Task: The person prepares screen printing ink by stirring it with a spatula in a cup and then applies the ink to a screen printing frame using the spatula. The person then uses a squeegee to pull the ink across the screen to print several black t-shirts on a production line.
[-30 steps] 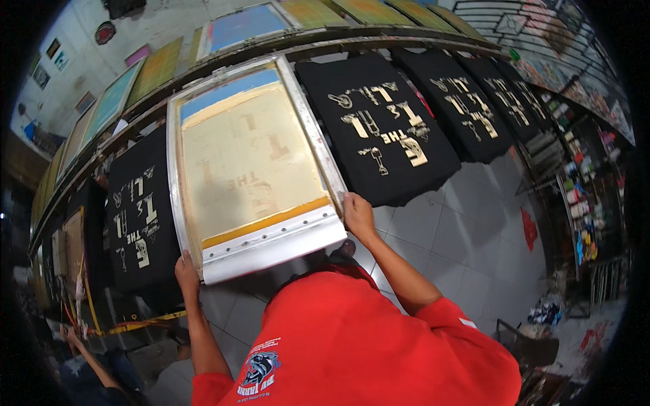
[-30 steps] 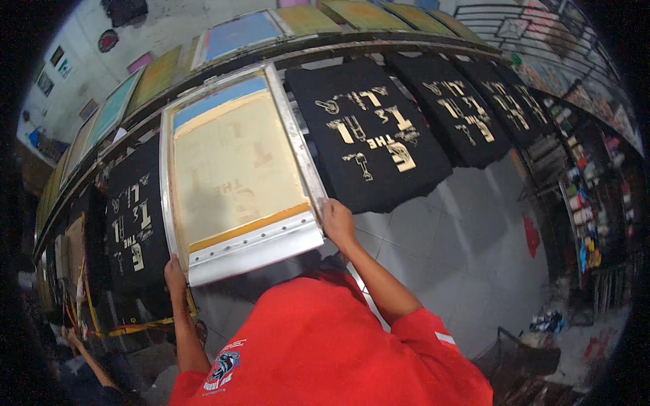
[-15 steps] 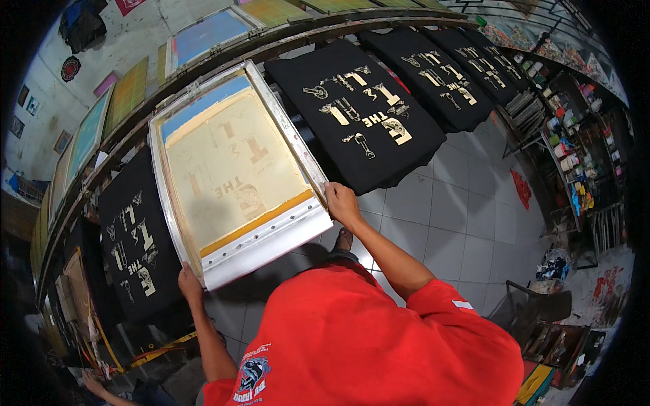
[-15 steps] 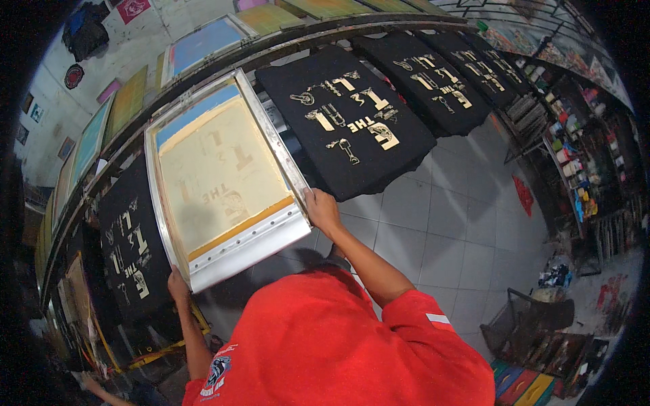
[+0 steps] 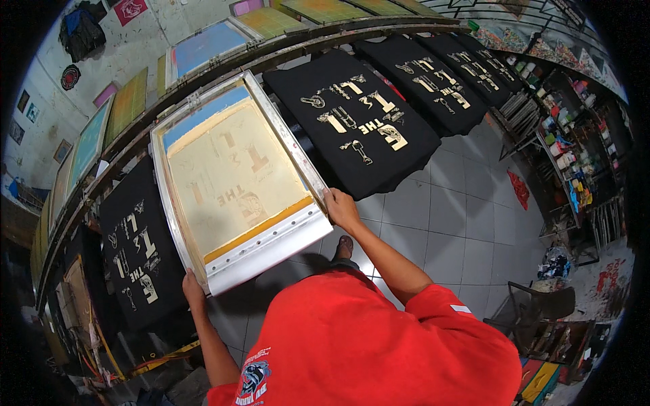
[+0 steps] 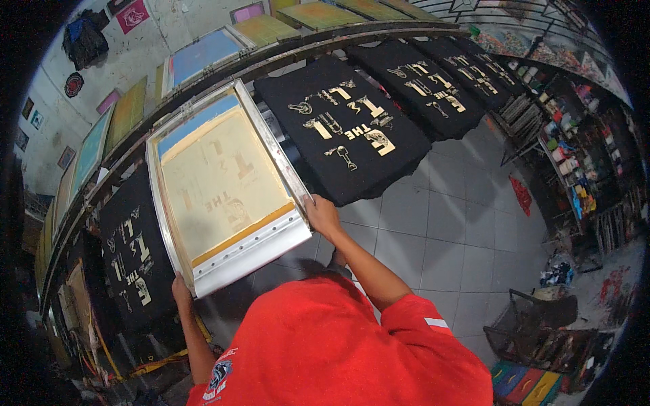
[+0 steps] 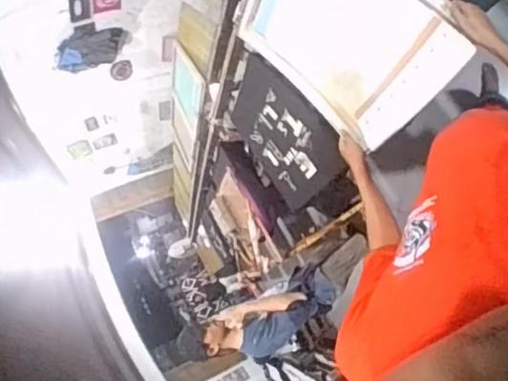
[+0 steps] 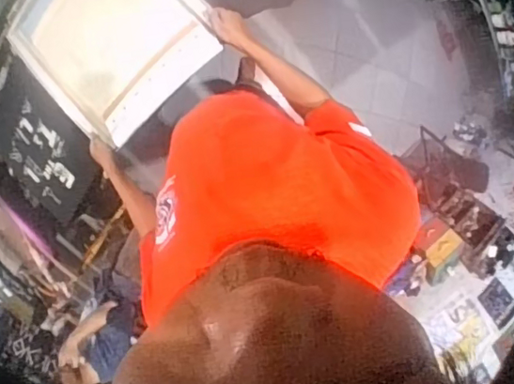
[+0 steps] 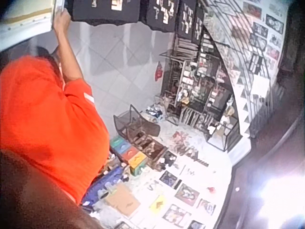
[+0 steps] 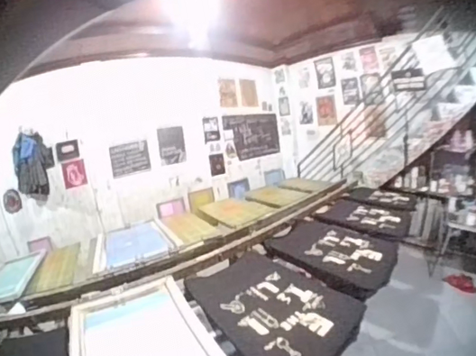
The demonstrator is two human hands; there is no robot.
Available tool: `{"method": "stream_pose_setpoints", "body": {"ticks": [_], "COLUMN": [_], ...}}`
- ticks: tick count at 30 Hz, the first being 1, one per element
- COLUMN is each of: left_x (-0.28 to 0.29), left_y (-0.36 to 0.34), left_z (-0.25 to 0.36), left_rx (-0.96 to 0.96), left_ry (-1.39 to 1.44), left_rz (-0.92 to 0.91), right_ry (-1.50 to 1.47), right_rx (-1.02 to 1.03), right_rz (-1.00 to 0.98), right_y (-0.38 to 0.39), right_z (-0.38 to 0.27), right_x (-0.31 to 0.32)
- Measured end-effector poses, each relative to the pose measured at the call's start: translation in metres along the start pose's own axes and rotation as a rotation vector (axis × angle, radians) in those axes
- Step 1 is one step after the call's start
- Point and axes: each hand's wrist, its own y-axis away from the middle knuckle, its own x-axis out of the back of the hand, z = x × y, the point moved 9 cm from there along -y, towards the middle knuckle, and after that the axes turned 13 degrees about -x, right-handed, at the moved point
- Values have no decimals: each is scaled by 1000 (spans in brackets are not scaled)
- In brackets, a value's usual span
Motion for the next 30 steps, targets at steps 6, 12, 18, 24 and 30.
{"method": "stream_pose_setpoints", "body": {"ticks": [6,12,18,24,30], "left_x": [-8,1,-5,-141,-289], "left_y": [3,52,135,260,348], "left_z": [-6,-32,-85,-143,-110], "left_rx": [145,276,253,430,443], "left_ry": [320,722,581,99,-151], "left_rz": [-41,229,457,-311,-956], "right_ry": [-97,-165,-54,470,410], "right_rx": [4,-79,-133,-364,-515], "right_rz": [18,14,120,-259,-212], "right_y": [1,48,100,152,205], "right_z": [13,58,204,434,544], "right_x": [8,40,67,69,203]}}
